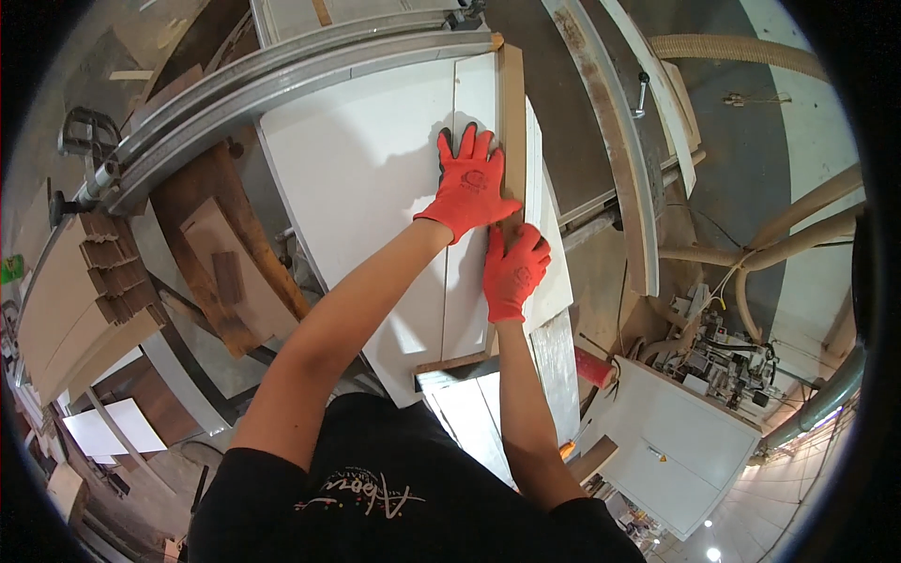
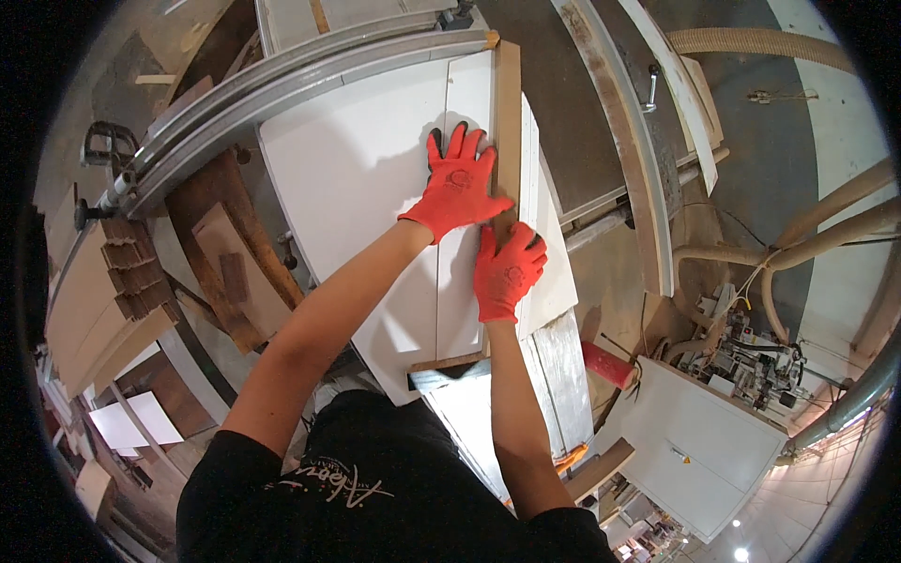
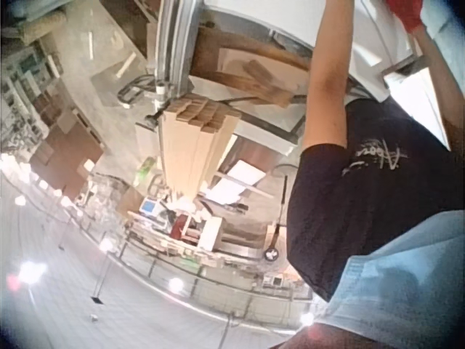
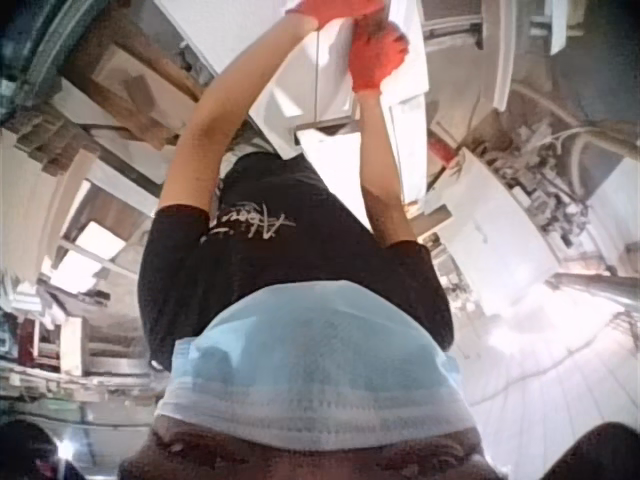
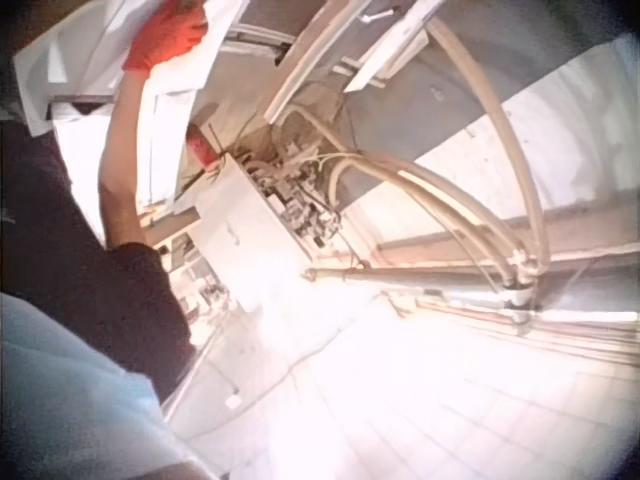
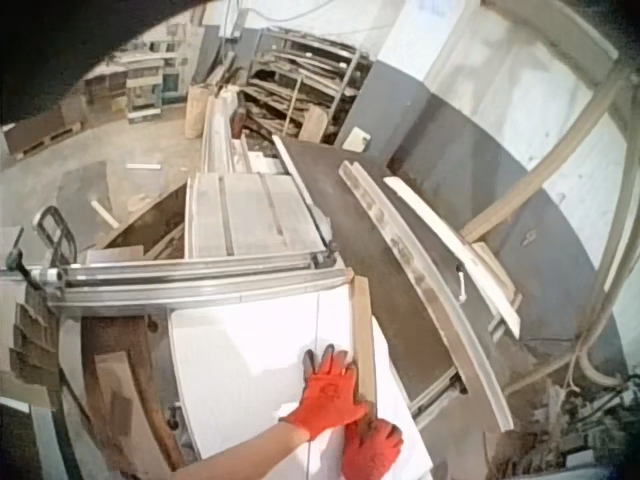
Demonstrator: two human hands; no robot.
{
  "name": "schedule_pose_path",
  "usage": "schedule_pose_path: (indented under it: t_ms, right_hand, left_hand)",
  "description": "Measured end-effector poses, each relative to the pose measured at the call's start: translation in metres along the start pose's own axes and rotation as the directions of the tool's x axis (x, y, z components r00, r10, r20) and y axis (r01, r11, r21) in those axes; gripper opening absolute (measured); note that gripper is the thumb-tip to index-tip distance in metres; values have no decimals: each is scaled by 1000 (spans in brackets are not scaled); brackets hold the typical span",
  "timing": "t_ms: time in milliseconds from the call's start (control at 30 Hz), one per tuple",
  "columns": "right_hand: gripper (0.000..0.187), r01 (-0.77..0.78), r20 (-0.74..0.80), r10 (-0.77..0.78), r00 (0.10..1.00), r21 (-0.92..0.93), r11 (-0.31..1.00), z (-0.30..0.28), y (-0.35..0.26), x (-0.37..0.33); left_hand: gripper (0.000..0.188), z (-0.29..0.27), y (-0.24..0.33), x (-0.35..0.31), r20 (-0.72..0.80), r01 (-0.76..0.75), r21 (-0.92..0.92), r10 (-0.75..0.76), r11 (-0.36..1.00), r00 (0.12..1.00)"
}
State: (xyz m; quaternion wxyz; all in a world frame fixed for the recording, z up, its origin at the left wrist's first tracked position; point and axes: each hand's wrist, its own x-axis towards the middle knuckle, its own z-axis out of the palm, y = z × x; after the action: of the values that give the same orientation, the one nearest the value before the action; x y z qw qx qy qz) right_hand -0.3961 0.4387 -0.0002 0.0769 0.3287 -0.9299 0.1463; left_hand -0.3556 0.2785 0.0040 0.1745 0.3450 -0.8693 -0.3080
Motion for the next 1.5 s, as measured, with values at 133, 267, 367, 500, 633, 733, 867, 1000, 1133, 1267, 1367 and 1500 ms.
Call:
schedule_pose_path:
  t_ms: [133, 267, 367, 500, 633, 733, 867, 1000, 1133, 1267, 1367, 1500]
  right_hand:
    - [47, 8, 24, -9, 1000, 30, 1000, -1, -10, -5]
    - [48, -10, 26, 9, 1000, 55, 998, -5, -6, -5]
    - [49, -36, 18, 35, 999, 51, 998, -8, -2, -3]
    - [48, -40, 50, 34, 998, 109, 993, -8, -14, -3]
    - [48, -11, 39, 7, 999, 95, 995, -4, -3, -3]
    - [50, -4, 6, 3, 1000, 129, 992, -6, -4, -1]
    - [85, -117, 47, 109, 993, 233, 965, -22, -6, 8]
    - [92, -194, 36, 191, 981, 220, 956, -28, -9, 14]
    - [84, -182, 85, 170, 982, 157, 971, -24, 3, 17]
    - [78, -161, 115, 145, 983, 151, 975, -24, 5, 16]
    - [72, -21, -36, 25, 999, 116, 993, -6, -1, 18]
    - [65, -9, -66, 12, 998, 44, 999, -3, -7, 25]
  left_hand:
    - [84, 0, 4, 39, -173, 144, -125, -164, 982, 971]
    - [83, 7, 1, 43, -143, 90, -133, -109, 987, 984]
    - [90, 21, 12, 37, -99, 10, -146, -25, 989, 995]
    - [115, 38, 25, 48, -286, 127, -63, -139, 990, 948]
    - [118, 37, 53, 61, -196, 273, 59, -257, 960, 946]
    - [107, 41, 49, 61, -251, 195, 148, -154, 970, 956]
    - [100, 49, 44, 61, -367, 114, 148, -52, 982, 929]
    - [96, 51, 43, 62, -354, 81, 180, -12, 980, 935]
    - [89, 53, 53, 60, -336, 49, 169, 11, 984, 942]
    - [93, 58, 51, 55, -312, 71, 168, -15, 983, 950]
    - [103, 54, 23, 58, -326, 57, 141, -8, 988, 945]
    - [122, 52, 37, 65, -317, 208, 219, -132, 953, 939]
